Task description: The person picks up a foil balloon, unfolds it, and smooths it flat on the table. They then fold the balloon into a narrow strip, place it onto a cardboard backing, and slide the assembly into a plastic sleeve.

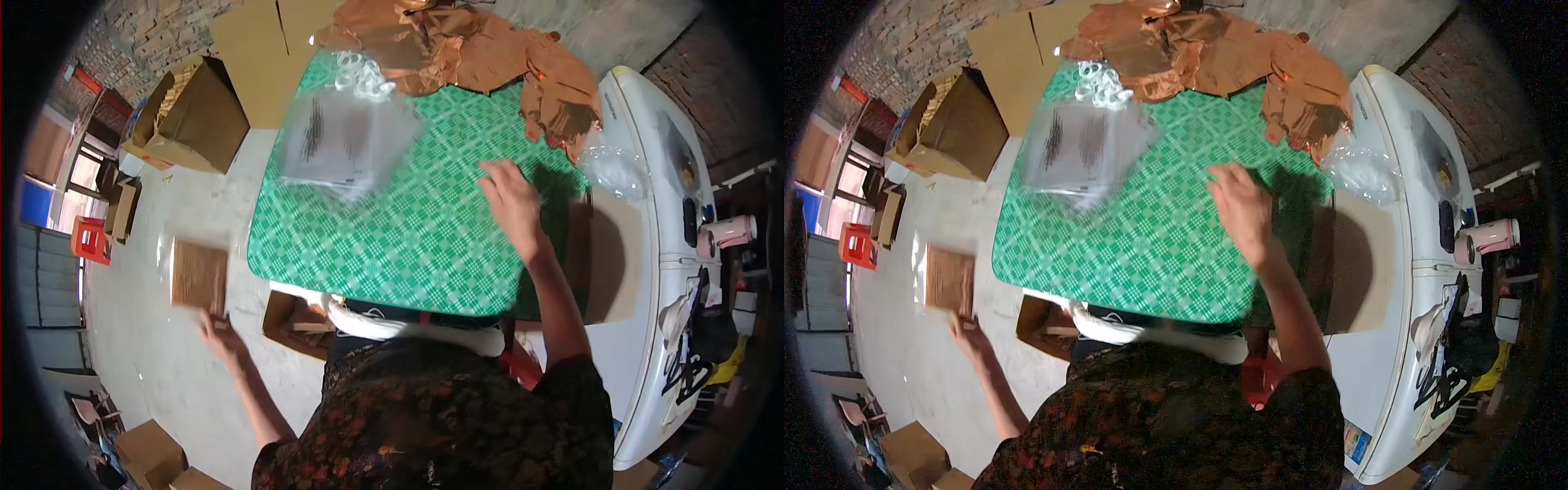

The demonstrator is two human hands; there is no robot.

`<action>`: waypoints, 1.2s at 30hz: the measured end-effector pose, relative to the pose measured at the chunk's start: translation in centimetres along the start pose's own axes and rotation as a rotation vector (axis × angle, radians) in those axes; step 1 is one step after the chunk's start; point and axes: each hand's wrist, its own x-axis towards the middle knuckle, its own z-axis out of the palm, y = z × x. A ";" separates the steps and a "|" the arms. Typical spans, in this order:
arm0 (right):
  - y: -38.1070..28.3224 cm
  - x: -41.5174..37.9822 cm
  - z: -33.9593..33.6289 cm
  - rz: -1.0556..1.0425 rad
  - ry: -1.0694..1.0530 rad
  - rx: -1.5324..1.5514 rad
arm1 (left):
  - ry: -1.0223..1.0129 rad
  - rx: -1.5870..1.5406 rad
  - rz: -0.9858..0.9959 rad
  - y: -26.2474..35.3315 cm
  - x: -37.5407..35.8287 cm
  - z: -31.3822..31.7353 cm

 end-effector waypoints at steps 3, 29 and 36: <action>2.8 6.3 1.1 -0.003 0.098 -0.148 | 0.262 0.071 0.024 -3.1 0.2 -6.1; 16.7 27.4 1.4 0.271 0.232 0.258 | -0.049 0.589 0.139 -6.4 16.6 1.7; 15.2 28.4 -2.5 0.123 0.252 0.226 | -0.522 0.566 0.561 5.2 12.0 28.1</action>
